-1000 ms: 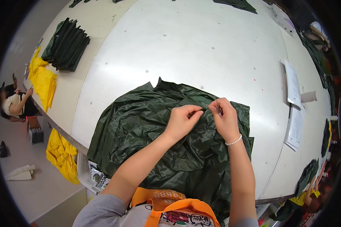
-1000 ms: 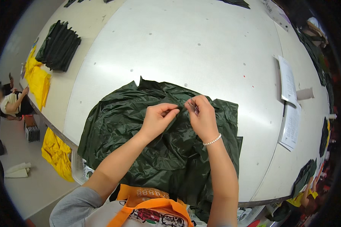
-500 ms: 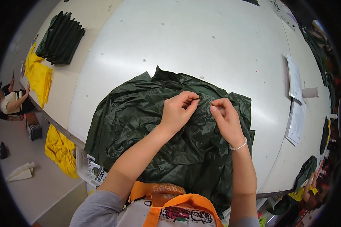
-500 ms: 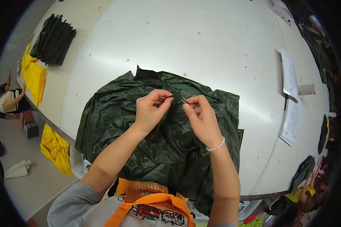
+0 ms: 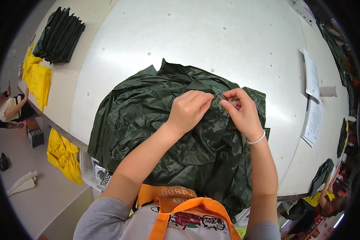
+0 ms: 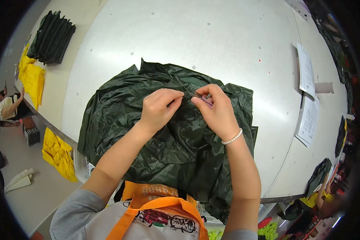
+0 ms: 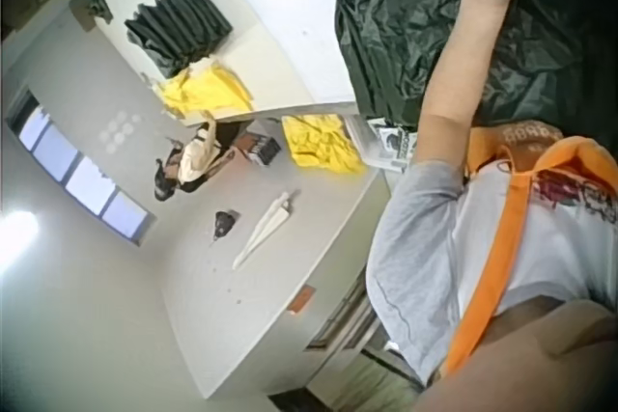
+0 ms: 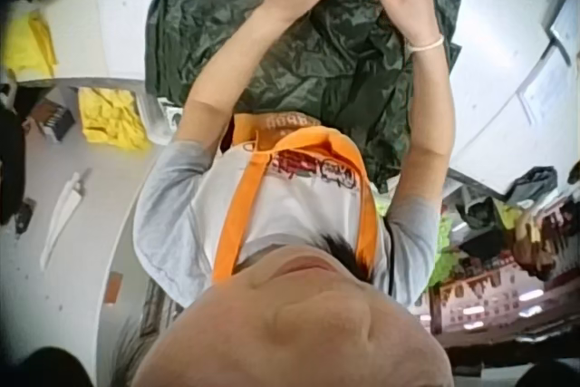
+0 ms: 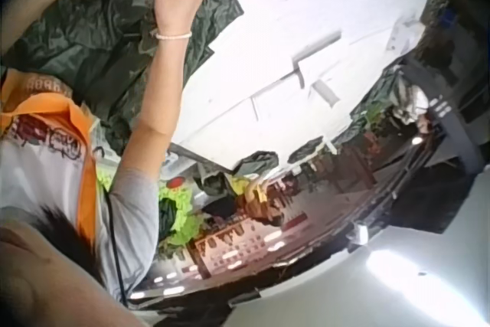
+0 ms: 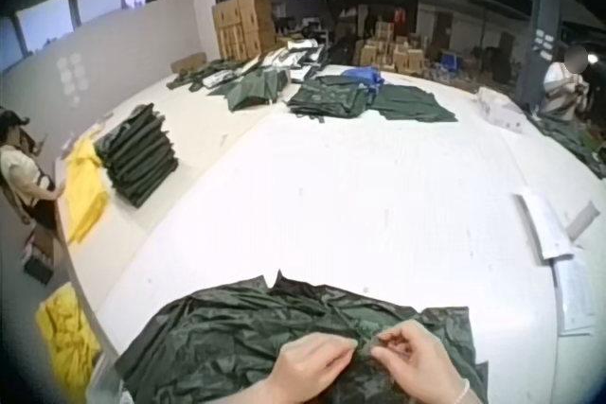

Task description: The person lays a dark green jacket flat on a white table, smooths the fabric, and folds the sleeves and body into a compact rectangle. The person then flips the jacket and repeats the folding process on the other side before stacking it with other folded garments.

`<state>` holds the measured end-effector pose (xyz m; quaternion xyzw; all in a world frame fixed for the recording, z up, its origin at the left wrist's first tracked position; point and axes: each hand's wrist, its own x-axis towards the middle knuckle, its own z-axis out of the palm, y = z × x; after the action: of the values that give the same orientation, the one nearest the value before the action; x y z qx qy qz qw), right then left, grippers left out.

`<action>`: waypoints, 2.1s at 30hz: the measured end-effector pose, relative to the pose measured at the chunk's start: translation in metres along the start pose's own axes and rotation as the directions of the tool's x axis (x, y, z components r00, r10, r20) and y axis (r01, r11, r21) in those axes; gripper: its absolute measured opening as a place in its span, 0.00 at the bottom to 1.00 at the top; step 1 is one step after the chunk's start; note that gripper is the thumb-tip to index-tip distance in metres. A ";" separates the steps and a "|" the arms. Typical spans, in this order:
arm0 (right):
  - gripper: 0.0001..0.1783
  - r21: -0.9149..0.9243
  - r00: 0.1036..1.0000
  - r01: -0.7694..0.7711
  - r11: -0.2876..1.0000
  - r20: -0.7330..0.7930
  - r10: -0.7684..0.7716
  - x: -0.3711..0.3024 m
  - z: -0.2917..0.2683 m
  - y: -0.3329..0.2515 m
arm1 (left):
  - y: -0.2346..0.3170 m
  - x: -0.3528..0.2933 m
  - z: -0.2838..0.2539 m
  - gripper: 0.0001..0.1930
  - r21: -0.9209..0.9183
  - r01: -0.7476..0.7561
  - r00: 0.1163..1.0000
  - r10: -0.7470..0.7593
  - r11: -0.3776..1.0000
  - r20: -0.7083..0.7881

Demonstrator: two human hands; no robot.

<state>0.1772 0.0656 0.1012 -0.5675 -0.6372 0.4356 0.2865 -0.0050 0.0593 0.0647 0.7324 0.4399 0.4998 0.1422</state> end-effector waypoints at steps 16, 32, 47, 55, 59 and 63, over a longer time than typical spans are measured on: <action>0.11 -0.114 0.983 0.051 0.992 0.181 -0.030 0.017 -0.015 -0.014 | -0.001 -0.002 -0.009 0.11 0.105 -0.151 0.984 0.139 0.983 0.116; 0.05 0.005 0.950 0.263 0.965 -0.176 -0.259 0.022 0.029 -0.010 | 0.008 0.007 -0.007 0.04 -0.520 0.686 0.678 -0.706 0.508 0.205; 0.10 -0.070 0.980 0.132 0.989 -0.144 -0.141 0.003 0.032 -0.015 | 0.003 0.010 -0.008 0.07 -0.671 0.709 0.531 -0.791 0.218 0.304; 0.09 -0.008 0.986 0.124 0.992 -0.111 -0.124 0.008 0.028 -0.011 | 0.003 0.007 -0.006 0.06 -0.642 0.704 0.594 -0.748 0.305 0.295; 0.08 0.025 0.993 0.100 0.995 -0.071 -0.098 0.008 0.024 -0.011 | 0.004 0.008 -0.008 0.07 -0.629 0.715 0.592 -0.743 0.305 0.313; 0.08 -0.005 0.989 0.125 0.992 -0.075 -0.125 0.008 0.022 -0.010 | 0.002 0.008 -0.007 0.07 -0.620 0.721 0.596 -0.734 0.310 0.326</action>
<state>0.1521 0.0689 0.0996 -0.5424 -0.6603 0.3952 0.3371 -0.0089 0.0626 0.0735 0.3370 0.4973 0.5134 0.6128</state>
